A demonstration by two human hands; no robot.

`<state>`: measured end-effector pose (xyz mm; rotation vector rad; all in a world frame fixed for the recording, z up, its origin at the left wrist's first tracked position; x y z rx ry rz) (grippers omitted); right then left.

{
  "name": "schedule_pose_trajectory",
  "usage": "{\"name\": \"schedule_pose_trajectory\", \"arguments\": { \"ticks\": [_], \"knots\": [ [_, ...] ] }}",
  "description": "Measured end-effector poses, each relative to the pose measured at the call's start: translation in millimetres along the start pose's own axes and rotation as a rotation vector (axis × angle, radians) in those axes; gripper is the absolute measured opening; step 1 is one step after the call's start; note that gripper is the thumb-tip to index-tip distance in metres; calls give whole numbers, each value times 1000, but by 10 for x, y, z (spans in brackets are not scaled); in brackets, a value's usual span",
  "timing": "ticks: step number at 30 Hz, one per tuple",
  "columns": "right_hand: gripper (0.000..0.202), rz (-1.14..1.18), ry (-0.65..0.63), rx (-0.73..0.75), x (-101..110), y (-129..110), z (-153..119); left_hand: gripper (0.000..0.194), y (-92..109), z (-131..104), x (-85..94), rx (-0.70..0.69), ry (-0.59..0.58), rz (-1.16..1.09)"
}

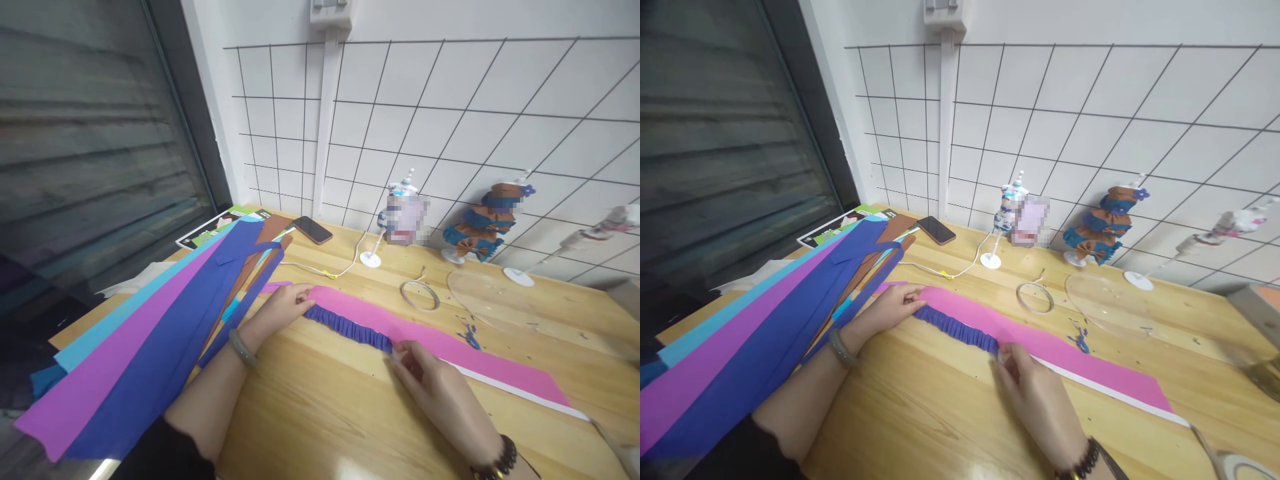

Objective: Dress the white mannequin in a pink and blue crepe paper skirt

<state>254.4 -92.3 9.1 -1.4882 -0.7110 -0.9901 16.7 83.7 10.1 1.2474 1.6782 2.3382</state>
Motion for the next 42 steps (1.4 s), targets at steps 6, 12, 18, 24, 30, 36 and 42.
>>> {"name": "schedule_pose_trajectory", "arguments": {
  "ticks": [6, 12, 18, 24, 30, 36, 42],
  "knots": [
    [29, 118, 28, -52, 68, 74, 6, 45, -19, 10, 6, 69, 26, -101],
    [34, 118, 194, -38, 130, 75, 36, 45, 30, -15, 42, 44, 34, -92],
    [31, 183, 319, -19, 104, 119, 75, 42, 37, -26, 43, 32, 71, -74],
    [29, 238, 349, -37, 41, 216, 96, 29, 40, -35, 47, 16, 20, -100],
    [29, 174, 405, -31, 57, 251, 94, 25, 30, -27, 57, 17, -36, -78],
    [30, 133, 418, -72, 93, 300, 103, 26, 8, -31, 71, 44, -70, -88],
    [30, 136, 432, -71, 103, 301, 108, 23, 20, -34, 76, 60, -154, -142]
  ]
}}
Point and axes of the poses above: each hand's wrist, its own z-axis towards the middle knuckle, its own x-axis out of the back of the hand, y = z × x, the point moved 1 cm from there along z, towards the middle knuckle, and after that the axes turned 1 degree about -x, right-handed, at the moved point
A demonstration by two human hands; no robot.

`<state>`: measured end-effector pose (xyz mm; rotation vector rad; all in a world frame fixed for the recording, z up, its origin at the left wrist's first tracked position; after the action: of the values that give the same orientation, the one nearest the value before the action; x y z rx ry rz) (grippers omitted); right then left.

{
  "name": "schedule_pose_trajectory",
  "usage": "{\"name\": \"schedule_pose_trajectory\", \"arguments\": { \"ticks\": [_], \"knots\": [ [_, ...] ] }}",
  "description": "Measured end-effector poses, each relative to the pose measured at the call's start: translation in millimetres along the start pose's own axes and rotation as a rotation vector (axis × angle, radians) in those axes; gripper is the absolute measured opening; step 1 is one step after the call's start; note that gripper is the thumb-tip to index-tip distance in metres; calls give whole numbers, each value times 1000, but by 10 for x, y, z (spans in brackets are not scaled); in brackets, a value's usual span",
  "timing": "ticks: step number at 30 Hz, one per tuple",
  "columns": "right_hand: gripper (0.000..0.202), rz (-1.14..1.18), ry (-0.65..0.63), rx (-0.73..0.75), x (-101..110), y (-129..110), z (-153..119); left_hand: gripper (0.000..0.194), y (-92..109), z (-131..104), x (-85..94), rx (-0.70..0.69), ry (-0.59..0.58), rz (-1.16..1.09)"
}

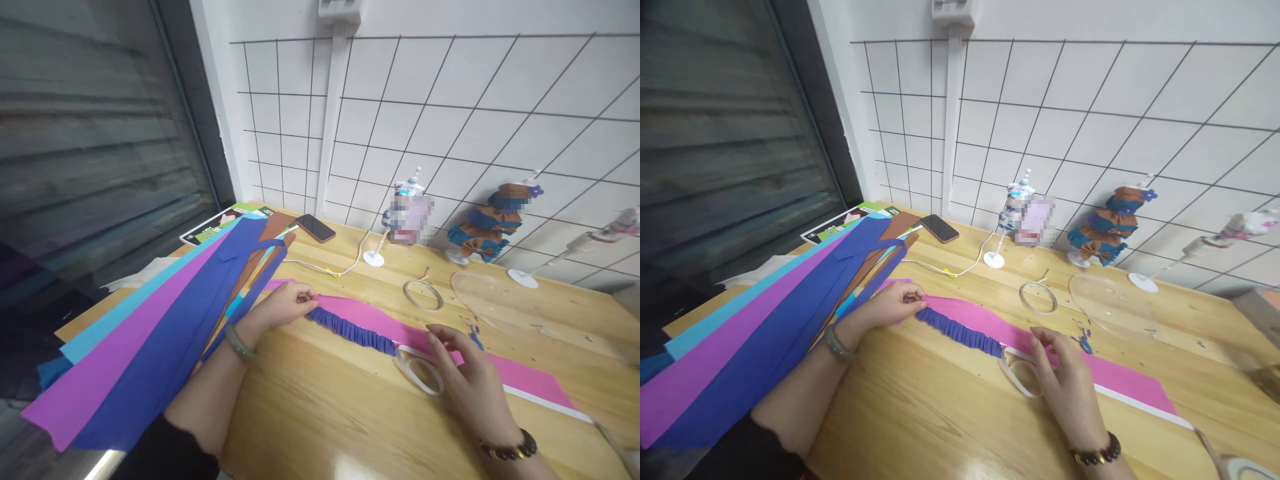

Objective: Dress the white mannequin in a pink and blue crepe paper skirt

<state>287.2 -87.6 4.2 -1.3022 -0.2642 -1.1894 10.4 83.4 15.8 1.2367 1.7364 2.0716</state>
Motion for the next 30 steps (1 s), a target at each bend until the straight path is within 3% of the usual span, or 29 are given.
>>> {"name": "schedule_pose_trajectory", "arguments": {
  "ticks": [18, 24, 30],
  "knots": [
    [36, 56, -81, -113, -3, 12, 119, 21, -116, 6, 18, 116, -11, 125],
    [38, 153, -66, -76, -12, -47, 737, 23, -83, -33, 61, 157, 41, 208],
    [52, 204, 17, -56, -163, -183, 1570, 23, -41, -2, 154, 126, 262, 367]
  ]
}}
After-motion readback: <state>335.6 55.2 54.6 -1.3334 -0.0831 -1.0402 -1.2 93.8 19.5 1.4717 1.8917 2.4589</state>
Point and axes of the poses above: each hand's wrist, its own z-axis towards the middle knuckle, its own x-axis out of the back of the hand, y = z × x, the point moved 1 cm from there along z, towards the middle knuckle, and after that the axes turned 1 degree about -x, right-handed, at the moved point
